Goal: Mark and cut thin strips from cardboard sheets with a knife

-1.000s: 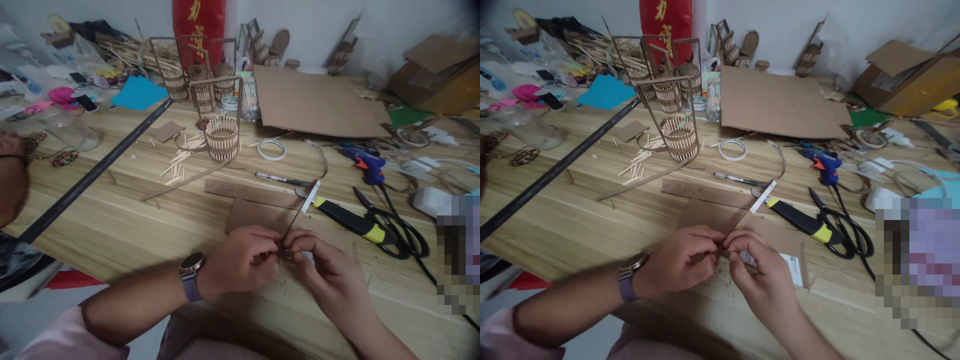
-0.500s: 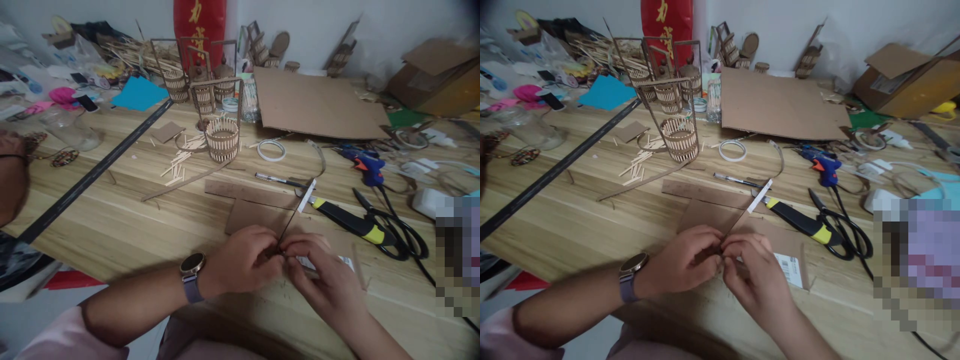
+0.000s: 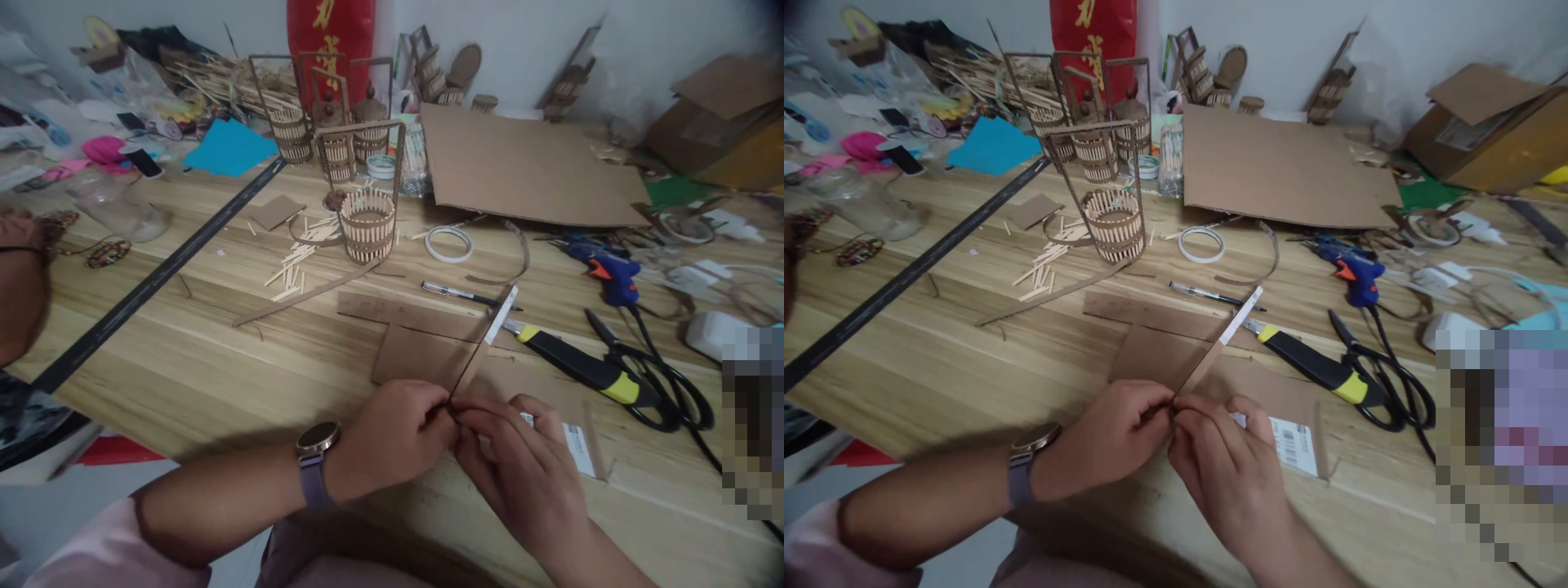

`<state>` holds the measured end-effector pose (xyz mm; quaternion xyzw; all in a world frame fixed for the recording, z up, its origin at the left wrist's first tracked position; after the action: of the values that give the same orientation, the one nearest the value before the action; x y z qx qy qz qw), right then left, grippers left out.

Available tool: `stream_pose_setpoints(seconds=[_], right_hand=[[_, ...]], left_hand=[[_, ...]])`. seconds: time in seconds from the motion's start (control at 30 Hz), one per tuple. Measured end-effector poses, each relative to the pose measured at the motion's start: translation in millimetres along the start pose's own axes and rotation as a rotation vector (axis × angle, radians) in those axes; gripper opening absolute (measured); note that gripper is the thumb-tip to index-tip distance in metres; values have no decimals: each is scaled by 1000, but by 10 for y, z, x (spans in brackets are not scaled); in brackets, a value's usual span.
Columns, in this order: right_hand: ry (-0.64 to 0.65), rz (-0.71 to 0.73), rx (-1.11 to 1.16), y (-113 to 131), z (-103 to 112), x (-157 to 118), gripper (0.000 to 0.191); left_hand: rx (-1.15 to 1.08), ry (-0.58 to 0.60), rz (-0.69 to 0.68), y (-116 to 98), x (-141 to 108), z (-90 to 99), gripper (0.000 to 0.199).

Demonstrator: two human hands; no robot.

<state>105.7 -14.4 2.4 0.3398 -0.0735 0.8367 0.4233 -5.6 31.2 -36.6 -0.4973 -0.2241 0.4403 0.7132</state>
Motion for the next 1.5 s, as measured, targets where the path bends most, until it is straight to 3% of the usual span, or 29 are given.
stream_pose_setpoints(seconds=[0.2, 0.47, 0.6, 0.77, 1.03, 1.33, 1.5], right_hand=[[21, -114, 151, -118, 24, 33, 12], [75, -406, 430, -329, -49, -44, 19], [4, -290, 339, -271, 19, -6, 13], [6, -160, 232, -194, 74, 40, 12], [10, -143, 211, -189, 46, 14, 14], [5, -145, 217, -204, 46, 5, 14], [11, -164, 226, -201, 36, 2, 13]], left_hand=[[10, 8, 1, 18, 10, 16, 22], [-14, 19, -31, -15, 12, 16, 22], [-48, 17, -41, -40, 8, 20, 21], [-119, 30, -14, -24, 11, 17, 24], [-145, 77, 70, 71, 27, -4, 27], [-716, 232, 413, 244, 75, -185, 18], [-813, 243, 433, 268, 78, -209, 15]])
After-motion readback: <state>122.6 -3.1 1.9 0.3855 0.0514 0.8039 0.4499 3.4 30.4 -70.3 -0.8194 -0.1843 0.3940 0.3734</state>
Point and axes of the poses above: each hand's wrist, its own x-axis towards the middle knuckle, its own z-axis out of the back of the hand, y = z × x, the point moved 7 cm from there along x, towards the middle knuckle, and after that the axes turned 2 degrees about -x, right-handed, at the moved point
